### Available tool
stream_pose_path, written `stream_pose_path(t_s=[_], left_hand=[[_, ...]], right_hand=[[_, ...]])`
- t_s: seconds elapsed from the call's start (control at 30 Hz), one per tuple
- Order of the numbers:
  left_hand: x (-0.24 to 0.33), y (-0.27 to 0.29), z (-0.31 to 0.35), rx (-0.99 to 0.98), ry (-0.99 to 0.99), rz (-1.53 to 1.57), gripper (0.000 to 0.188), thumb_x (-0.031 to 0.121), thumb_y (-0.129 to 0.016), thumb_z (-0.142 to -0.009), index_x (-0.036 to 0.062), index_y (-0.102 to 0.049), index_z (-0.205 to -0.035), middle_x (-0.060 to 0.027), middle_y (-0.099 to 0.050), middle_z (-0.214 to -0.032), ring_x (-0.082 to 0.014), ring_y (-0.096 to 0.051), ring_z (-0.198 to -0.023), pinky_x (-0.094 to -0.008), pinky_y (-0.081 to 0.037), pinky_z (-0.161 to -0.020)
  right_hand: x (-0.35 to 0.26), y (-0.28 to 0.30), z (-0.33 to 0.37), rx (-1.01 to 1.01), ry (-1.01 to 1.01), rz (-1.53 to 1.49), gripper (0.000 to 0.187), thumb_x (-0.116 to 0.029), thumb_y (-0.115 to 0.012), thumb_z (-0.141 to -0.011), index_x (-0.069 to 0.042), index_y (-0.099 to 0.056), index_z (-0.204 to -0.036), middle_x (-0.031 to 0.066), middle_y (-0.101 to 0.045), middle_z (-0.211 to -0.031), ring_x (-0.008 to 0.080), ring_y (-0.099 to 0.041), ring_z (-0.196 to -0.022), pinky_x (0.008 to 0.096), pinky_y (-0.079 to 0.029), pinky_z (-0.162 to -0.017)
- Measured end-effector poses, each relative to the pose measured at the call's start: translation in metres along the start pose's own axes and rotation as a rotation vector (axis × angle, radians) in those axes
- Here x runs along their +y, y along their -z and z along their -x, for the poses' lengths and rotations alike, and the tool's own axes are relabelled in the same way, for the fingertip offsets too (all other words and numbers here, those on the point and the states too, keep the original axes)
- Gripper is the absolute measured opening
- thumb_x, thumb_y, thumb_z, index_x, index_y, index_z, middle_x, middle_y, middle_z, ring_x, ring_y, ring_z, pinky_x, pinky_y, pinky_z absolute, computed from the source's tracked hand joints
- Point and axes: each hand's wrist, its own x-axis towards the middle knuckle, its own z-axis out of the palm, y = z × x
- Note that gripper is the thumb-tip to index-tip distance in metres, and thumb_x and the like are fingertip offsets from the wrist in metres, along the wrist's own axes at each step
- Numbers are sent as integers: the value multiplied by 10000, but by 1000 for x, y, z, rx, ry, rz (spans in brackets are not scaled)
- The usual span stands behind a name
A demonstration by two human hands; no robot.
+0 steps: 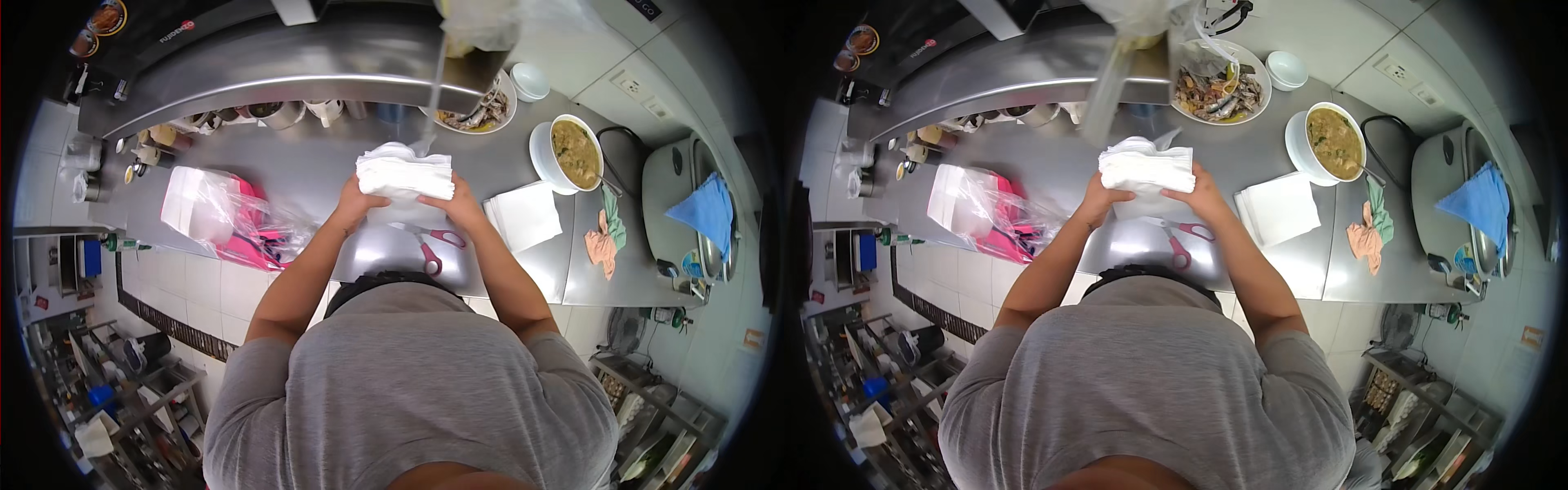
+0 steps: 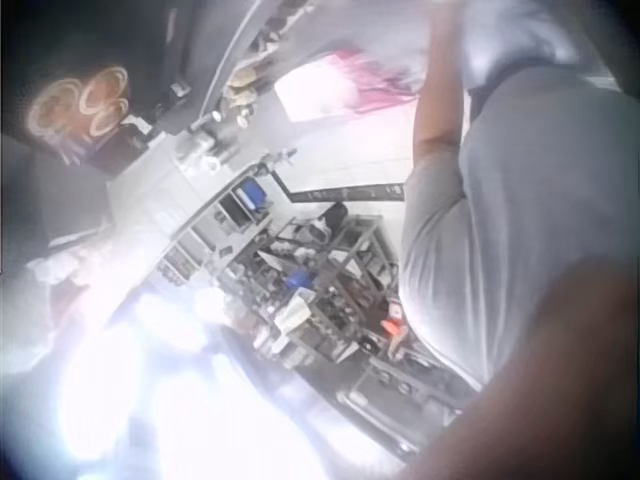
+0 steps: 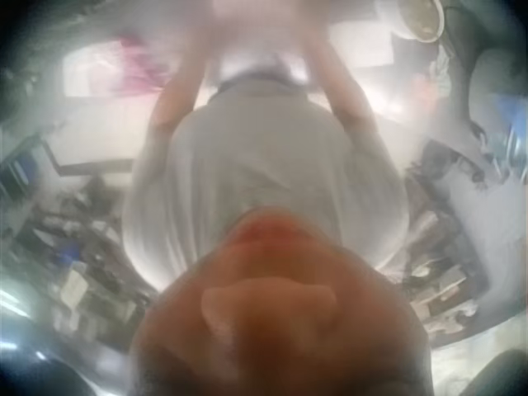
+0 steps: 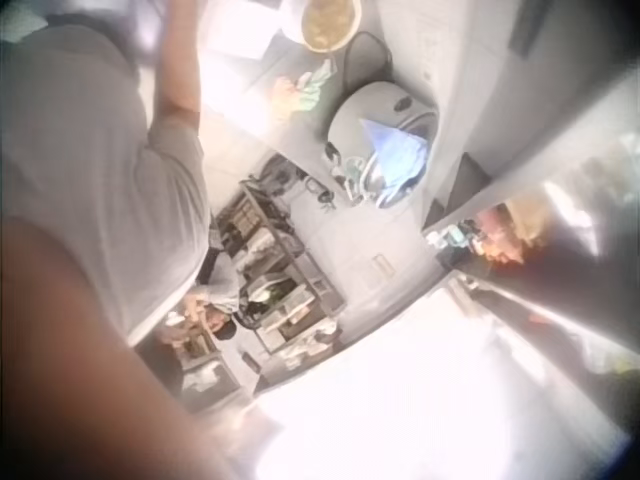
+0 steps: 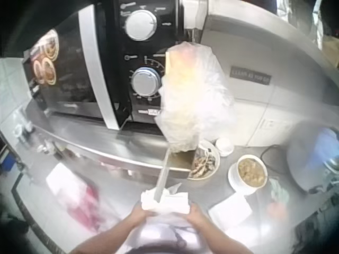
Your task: The person takes a stack of white paper sheets, aligns them on a metal counter, and uses scissors to cut through the stack.
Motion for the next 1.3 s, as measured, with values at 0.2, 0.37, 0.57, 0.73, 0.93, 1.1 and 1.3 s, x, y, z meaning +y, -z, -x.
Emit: stream_pose_path(t_s=[0.2, 0.37, 0.57, 0.73, 0.93, 1.1, 1.3], left_hand=[[38, 31, 44, -3, -148, -271, 636, 14, -698, -705, 78, -452, -1287, -105, -507, -1276, -215, -411, -1249, -392, -282, -1042], [56, 68, 70, -104, -105, -260, 486, 22, -631, -780, 64, -497, -1246, -81, -539, -1202, -175, -465, -1164, -332, -344, -990], [90, 112, 94, -140, -201, -205, 371, 22, -597, -821, 43, -540, -1187, -57, -564, -1098, -119, -526, -992, -254, -422, -887], [100, 111, 106, -110, -270, -232, 312, 30, -584, -839, 35, -567, -1151, -42, -593, -1027, -104, -547, -926, -236, -429, -853], [108, 113, 127, -212, -386, -175, 270, 26, -565, -867, 10, -564, -1136, -41, -602, -995, -105, -560, -913, -239, -432, -849], [97, 183, 145, 135, -374, -183, 263, 5, -563, -841, 15, -586, -1103, -44, -626, -946, -101, -562, -862, -230, -445, -799], [109, 167, 134, 80, -444, -134, 273, -10, -565, -829, 21, -586, -1099, -43, -623, -940, -102, -566, -865, -238, -447, -806]], right_hand=[[-107, 44, 35, 597, 199, 1104, 362, -109, -729, -687, 49, -584, -978, 181, -656, -851, 289, -615, -741, 388, -501, -697], [-157, -52, 97, -192, 344, 1086, 347, -3, -607, -633, 23, -597, -978, 211, -623, -961, 336, -599, -928, 382, -476, -828], [-252, 21, 219, 1419, 381, 1634, 739, -47, -667, -632, -49, -415, -1327, 149, -543, -1195, 267, -565, -1039, 406, -491, -801], [-340, -86, 236, 2527, 568, 2205, 361, -223, -540, -797, -64, -551, -1121, 151, -583, -1109, 258, -555, -1059, 413, -449, -885], [-172, -169, 41, -169, 171, 1267, 351, 38, -497, -627, -6, -637, -946, 185, -625, -992, 335, -555, -1036, 370, -460, -885], [-294, -112, 133, 1222, 425, 1438, 310, -24, -557, -773, -1, -570, -1082, 122, -620, -980, 234, -603, -854, 330, -506, -739], [-336, -145, 159, 2176, 911, 1901, 311, -47, -558, -777, -14, -601, -1084, 150, -604, -1050, 239, -572, -951, 333, -465, -808]])
